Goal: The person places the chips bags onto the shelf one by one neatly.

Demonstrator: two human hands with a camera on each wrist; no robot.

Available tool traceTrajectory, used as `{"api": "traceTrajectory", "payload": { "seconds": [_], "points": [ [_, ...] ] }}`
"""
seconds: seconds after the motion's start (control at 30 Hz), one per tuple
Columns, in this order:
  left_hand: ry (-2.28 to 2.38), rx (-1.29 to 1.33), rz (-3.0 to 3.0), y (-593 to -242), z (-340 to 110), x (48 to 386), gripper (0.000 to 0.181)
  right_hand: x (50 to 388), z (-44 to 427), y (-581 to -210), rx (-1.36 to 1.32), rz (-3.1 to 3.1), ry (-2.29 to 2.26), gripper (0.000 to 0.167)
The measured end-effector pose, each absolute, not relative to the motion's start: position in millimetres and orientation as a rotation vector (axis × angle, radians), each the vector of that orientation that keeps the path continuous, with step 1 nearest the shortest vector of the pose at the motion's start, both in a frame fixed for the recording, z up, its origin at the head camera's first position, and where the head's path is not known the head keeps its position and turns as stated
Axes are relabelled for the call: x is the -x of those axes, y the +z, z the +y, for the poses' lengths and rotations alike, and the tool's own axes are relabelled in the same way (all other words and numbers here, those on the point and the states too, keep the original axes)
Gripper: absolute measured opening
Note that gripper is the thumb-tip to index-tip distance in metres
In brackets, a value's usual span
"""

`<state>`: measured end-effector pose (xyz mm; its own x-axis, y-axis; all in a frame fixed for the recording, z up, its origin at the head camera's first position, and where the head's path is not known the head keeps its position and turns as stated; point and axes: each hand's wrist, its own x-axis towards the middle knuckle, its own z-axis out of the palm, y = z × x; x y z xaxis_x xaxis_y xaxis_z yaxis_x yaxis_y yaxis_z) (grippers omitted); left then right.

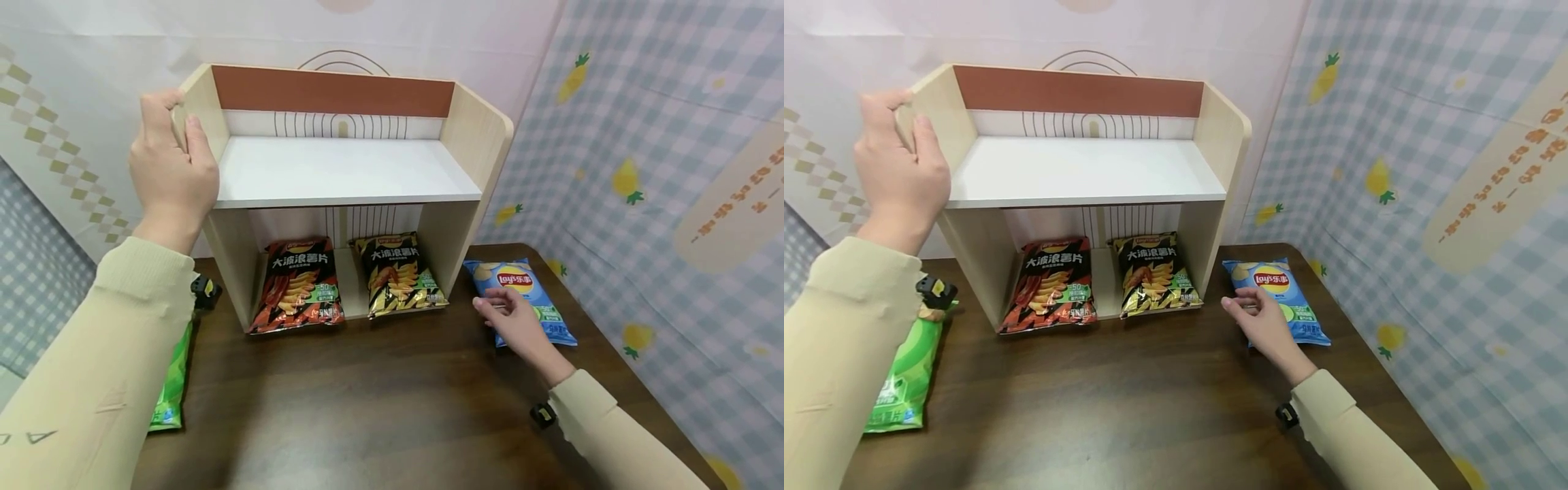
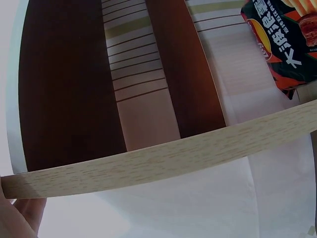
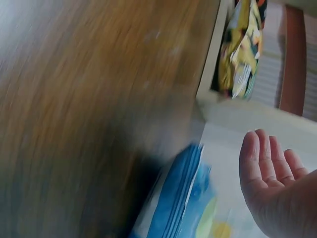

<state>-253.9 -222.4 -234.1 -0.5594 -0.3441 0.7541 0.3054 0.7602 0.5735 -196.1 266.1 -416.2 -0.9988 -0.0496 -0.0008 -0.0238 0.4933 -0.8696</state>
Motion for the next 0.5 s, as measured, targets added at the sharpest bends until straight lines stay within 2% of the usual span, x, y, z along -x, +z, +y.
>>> {"api": "traceTrajectory", "payload": {
  "seconds": [0.5],
  "points": [
    [-0.844,-0.040,-1.975,-235.0,-223.3,256.8,0.037,215.1,310.6,-424.3,-0.067,3.022,-1.381,0.066]
  ]
}}
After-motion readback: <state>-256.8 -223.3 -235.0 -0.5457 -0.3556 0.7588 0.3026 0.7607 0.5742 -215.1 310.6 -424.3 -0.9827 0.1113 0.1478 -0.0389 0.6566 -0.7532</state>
